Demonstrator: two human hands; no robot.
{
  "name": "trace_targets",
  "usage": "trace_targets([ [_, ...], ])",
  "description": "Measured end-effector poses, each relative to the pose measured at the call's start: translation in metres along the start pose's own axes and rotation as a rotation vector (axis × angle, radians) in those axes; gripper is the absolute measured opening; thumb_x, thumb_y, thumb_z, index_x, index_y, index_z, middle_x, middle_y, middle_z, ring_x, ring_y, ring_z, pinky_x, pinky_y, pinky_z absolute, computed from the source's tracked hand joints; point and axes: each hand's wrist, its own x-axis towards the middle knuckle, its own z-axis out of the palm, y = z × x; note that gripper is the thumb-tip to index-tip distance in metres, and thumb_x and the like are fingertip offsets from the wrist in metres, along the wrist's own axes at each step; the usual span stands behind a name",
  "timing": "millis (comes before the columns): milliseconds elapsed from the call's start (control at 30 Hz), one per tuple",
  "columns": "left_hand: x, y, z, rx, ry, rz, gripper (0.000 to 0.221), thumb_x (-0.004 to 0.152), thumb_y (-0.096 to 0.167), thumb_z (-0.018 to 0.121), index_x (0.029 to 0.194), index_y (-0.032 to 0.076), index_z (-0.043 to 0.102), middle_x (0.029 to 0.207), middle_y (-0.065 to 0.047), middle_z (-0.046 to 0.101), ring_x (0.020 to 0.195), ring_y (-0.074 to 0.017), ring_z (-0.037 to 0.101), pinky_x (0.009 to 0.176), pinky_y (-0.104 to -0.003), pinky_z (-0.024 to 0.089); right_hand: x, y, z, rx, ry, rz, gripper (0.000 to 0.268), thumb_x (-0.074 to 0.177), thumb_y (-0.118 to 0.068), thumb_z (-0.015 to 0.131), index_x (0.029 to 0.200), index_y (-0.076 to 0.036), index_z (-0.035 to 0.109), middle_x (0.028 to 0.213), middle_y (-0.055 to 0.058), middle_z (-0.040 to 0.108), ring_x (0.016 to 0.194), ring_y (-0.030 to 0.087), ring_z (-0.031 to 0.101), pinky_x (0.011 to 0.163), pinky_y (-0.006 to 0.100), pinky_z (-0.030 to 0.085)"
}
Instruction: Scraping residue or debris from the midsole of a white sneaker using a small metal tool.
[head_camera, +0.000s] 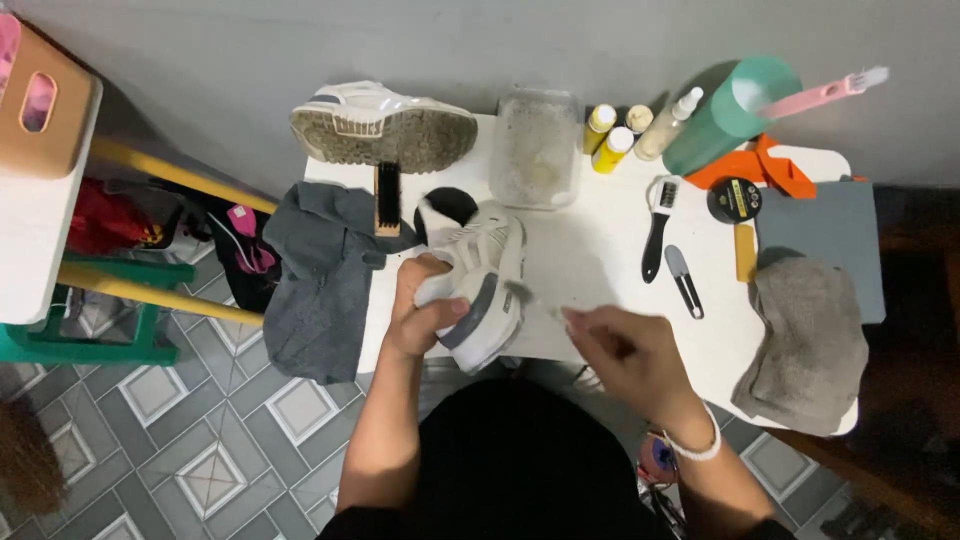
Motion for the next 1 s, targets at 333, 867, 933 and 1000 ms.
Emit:
trace_targets([
  [333, -0.001, 0.016, 0.016, 0.392, 0.044, 0.174, 0.053, 0.092, 0.017, 0.067, 0.060, 0.015, 0.024, 0.057, 0.004, 0.020, 0.049, -0.0108, 0.023, 0.049, -0.031, 0.016, -0.009, -0.047, -0.018, -0.293, -0.063, -0.158, 0.030, 0.095, -0.015, 0.065, 0.066, -0.012, 0.056, 0.051, -0.008, 0.042, 0.040, 0.004, 0.034, 0.036, 0.018, 0.029],
  [867, -0.019, -0.014, 0.041, 1.324, 0.441, 0.800, 0.041, 0.079, 0.002, 0.075, 0.058, 0.009, 0.040, 0.050, -0.003, 0.043, 0.042, -0.0195, 0.045, 0.046, -0.032, 0.040, -0.001, -0.072, 0.006, -0.275, 0.135, 0.029, 0.009, 0.100, -0.009, 0.059, 0.097, -0.003, 0.066, 0.061, -0.001, 0.044, 0.050, 0.009, 0.027, 0.049, 0.023, 0.032],
  [933, -0.023, -0.019, 0.035, 1.312, 0.516, 0.797, 0.042, 0.078, 0.004, 0.076, 0.057, 0.008, 0.039, 0.049, -0.004, 0.042, 0.040, -0.0192, 0.042, 0.045, -0.032, 0.038, -0.002, -0.075, 0.004, -0.275, 0.102, 0.052, 0.011, 0.100, -0.010, 0.060, 0.093, -0.004, 0.067, 0.057, -0.001, 0.033, 0.051, 0.009, 0.026, 0.048, 0.024, 0.031],
  [1000, -0.027, -0.024, 0.034, 1.419, 0.506, 0.792, 0.038, 0.078, 0.009, 0.078, 0.059, 0.009, 0.045, 0.050, -0.001, 0.046, 0.043, -0.0202, 0.048, 0.047, -0.032, 0.038, 0.002, -0.074, 0.006, -0.275, 0.089, 0.024, 0.010, 0.099, -0.010, 0.062, 0.103, -0.003, 0.069, 0.059, -0.002, 0.031, 0.052, 0.009, 0.025, 0.047, 0.024, 0.028],
])
